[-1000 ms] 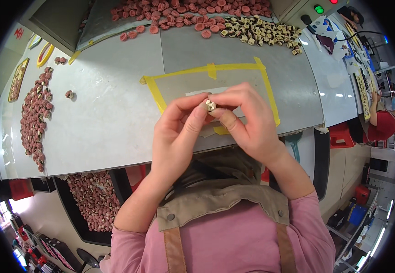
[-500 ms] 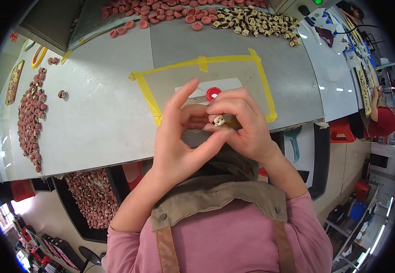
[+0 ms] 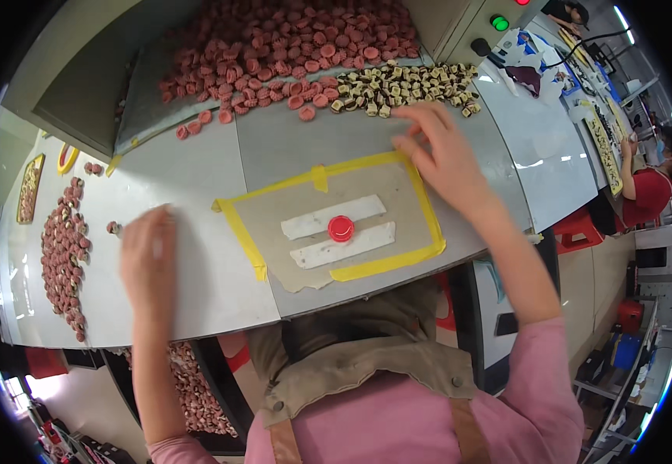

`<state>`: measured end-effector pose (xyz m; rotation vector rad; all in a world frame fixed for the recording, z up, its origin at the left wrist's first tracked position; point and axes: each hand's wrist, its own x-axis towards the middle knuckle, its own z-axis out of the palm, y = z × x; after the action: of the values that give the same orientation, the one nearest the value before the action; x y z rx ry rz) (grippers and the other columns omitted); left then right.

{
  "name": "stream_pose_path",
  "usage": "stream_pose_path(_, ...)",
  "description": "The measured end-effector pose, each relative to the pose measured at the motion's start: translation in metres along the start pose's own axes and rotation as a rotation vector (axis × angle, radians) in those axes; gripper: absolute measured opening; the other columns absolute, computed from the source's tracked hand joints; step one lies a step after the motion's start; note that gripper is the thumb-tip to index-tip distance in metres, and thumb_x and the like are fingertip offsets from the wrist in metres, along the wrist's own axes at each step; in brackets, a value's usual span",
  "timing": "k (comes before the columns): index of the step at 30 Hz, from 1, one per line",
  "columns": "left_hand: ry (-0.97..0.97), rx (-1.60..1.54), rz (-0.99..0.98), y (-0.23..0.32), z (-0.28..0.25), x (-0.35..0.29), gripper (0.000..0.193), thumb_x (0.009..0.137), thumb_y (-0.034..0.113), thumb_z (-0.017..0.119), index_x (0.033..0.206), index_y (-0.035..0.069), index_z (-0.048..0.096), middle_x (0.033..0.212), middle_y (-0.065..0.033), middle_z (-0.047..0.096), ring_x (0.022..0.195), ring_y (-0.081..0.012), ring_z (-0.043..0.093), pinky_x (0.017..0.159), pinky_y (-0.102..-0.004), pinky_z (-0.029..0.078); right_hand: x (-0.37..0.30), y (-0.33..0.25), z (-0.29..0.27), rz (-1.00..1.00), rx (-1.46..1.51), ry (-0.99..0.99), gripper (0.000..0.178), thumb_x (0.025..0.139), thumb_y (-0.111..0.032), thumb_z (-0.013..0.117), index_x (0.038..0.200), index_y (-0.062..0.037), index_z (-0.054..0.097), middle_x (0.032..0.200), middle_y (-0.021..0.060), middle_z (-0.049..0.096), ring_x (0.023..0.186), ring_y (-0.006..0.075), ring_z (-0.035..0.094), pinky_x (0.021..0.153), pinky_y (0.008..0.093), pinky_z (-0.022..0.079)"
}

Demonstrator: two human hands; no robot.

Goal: The person assembles miniature figurine pieces by picking up head and hair components, dipping the heads into glue, pressing the parts together by hand, and refilling the glue dispenser from a squeeze bottle.

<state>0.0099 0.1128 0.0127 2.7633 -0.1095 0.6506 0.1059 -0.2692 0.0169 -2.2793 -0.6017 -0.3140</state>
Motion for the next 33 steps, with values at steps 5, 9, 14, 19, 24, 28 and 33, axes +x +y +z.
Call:
stream_pose_path(5, 0.116, 0.393, -0.104, -0.121, -0.026, 0.002, 0.024, 0.092, 0.016, 0.061, 0.114, 0.006, 0.063, 0.116, -0.0120, 0.059, 0.108, -0.0288, 0.055, 0.092, -0.0380, 0.044, 0.035, 0.033, 0.007, -0.240, -0.232, 0.005, 0.019, 0.087, -0.011, 0.063, 0.105, -0.0047, 0.060, 0.098, 0.0106, 0.057, 0.086, 0.0273, 0.060, 0.073, 0.0343, 0.049)
stream_pose_path(9, 0.153, 0.213, -0.117, -0.091, -0.005, 0.022, 0.031, 0.085, 0.012, 0.067, 0.115, 0.009, 0.063, 0.115, -0.0112, 0.060, 0.107, -0.0281, 0.054, 0.093, -0.0376, 0.043, 0.027, 0.017, 0.004, -0.116, -0.201, -0.065, 0.015, 0.087, -0.010, 0.063, 0.100, -0.0027, 0.060, 0.098, 0.0112, 0.058, 0.087, 0.0304, 0.059, 0.073, 0.0356, 0.049)
stream_pose_path(14, 0.049, -0.278, -0.078, -0.016, 0.035, 0.073, 0.027, 0.086, 0.013, 0.063, 0.112, 0.005, 0.063, 0.112, -0.0138, 0.059, 0.107, -0.0317, 0.055, 0.087, -0.0385, 0.048, -0.009, -0.014, -0.008, -0.129, -0.257, -0.156, 0.013, 0.085, -0.004, 0.061, 0.098, -0.0017, 0.058, 0.099, 0.0124, 0.058, 0.089, 0.0314, 0.060, 0.075, 0.0356, 0.049)
stream_pose_path(19, -0.022, -0.231, -0.001, -0.028, 0.049, 0.086, 0.017, 0.088, 0.015, 0.060, 0.100, 0.003, 0.062, 0.100, -0.0143, 0.060, 0.098, -0.0345, 0.056, 0.080, -0.0417, 0.049, -0.021, -0.042, -0.015, -0.022, -0.121, -0.309, 0.014, 0.084, 0.002, 0.058, 0.098, -0.0015, 0.058, 0.101, 0.0136, 0.057, 0.091, 0.0327, 0.059, 0.076, 0.0362, 0.049)
stream_pose_path(24, -0.009, -0.452, -0.049, 0.006, 0.027, 0.048, 0.018, 0.090, 0.009, 0.057, 0.107, 0.003, 0.062, 0.102, -0.0137, 0.060, 0.089, -0.0272, 0.062, 0.077, -0.0345, 0.051, -0.026, -0.043, -0.008, -0.022, -0.157, -0.242, 0.016, 0.083, 0.002, 0.059, 0.098, -0.0009, 0.058, 0.099, 0.0126, 0.055, 0.089, 0.0275, 0.059, 0.077, 0.0340, 0.048)
stream_pose_path(28, -0.242, -1.056, -0.310, 0.050, 0.004, 0.003, 0.029, 0.094, 0.007, 0.057, 0.122, 0.001, 0.057, 0.109, -0.0065, 0.060, 0.100, -0.0132, 0.062, 0.084, -0.0259, 0.050, -0.024, -0.037, -0.005, 0.010, -0.096, -0.230, 0.018, 0.083, 0.003, 0.058, 0.100, -0.0003, 0.058, 0.097, 0.0121, 0.056, 0.088, 0.0247, 0.059, 0.075, 0.0326, 0.048)
stream_pose_path(33, -0.501, -1.653, -0.494, 0.099, -0.011, -0.027, 0.035, 0.094, 0.010, 0.059, 0.127, 0.000, 0.053, 0.119, -0.0042, 0.059, 0.102, -0.0123, 0.061, 0.087, -0.0261, 0.049, -0.030, -0.054, -0.013, 0.087, -0.082, -0.390, 0.017, 0.084, 0.000, 0.060, 0.101, 0.0004, 0.060, 0.096, 0.0127, 0.059, 0.087, 0.0274, 0.061, 0.075, 0.0333, 0.048)
